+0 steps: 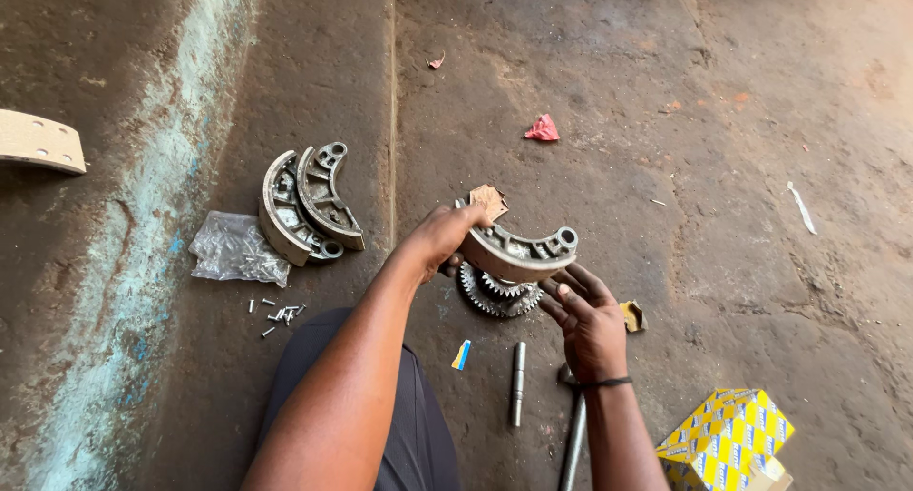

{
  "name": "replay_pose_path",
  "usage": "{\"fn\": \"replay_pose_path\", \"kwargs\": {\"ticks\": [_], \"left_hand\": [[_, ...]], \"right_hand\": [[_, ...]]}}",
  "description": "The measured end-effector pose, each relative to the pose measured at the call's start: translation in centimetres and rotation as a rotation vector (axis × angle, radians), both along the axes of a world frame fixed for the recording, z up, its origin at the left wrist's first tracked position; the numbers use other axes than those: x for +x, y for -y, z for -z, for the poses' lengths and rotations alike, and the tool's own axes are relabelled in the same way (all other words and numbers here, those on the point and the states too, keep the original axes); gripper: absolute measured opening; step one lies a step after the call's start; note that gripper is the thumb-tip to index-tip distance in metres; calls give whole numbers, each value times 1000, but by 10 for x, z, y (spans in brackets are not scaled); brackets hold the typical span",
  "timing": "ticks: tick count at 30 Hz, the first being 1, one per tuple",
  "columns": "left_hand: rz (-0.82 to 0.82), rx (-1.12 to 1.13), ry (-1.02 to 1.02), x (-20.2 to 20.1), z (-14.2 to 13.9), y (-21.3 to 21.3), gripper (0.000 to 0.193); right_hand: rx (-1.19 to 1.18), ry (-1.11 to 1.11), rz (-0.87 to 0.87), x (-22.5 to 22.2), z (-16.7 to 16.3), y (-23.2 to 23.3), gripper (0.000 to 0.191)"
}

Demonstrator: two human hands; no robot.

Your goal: The person assembles mechanical parts on the ground, using a hammer and a metal rod to secure components. They repeatedly hammer pins into a curved metal piece and a gear-like component, adjusting the parts between strikes.

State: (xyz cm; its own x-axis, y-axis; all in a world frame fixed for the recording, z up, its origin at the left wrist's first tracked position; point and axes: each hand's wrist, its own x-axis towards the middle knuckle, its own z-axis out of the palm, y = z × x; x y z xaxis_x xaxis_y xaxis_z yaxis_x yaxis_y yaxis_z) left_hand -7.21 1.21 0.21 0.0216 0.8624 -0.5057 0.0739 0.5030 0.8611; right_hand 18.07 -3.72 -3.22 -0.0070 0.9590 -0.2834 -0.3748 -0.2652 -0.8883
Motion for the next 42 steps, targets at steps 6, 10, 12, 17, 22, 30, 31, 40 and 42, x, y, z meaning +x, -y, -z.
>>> {"fn": "replay_pose_path", "kwargs": {"ticks": [6, 10, 12, 17, 22, 30, 31, 40, 42], "left_hand": [[-93, -76, 78, 3, -5, -5, 40], [-147, -137, -32, 3, -6, -6, 44], [-165, -157, -73, 3, -4, -8, 47], [-165, -124, -45, 3, 10, -12, 51], [-80, 97, -358, 9, 20, -13, 82], [150, 300, -537, 17, 3, 9, 90], [178, 314, -562, 17, 1, 12, 91], [331, 337, -613, 21, -6, 25, 82], [336, 343, -619, 21, -7, 27, 86]], "right_hand": [[198, 74, 49, -6, 11, -3, 24], [167, 172, 40, -8, 13, -3, 24], [142, 239, 68, -12, 11, -2, 24], [81, 289, 78, -17, 11, -4, 26], [-165, 233, 76, -12, 26, -12, 27], [-365, -136, 58, -8, 51, -13, 36], [-384, -135, 62, -9, 53, -13, 34], [-412, -112, 102, -14, 63, -20, 29], [-419, -100, 107, -14, 63, -22, 29]]}}
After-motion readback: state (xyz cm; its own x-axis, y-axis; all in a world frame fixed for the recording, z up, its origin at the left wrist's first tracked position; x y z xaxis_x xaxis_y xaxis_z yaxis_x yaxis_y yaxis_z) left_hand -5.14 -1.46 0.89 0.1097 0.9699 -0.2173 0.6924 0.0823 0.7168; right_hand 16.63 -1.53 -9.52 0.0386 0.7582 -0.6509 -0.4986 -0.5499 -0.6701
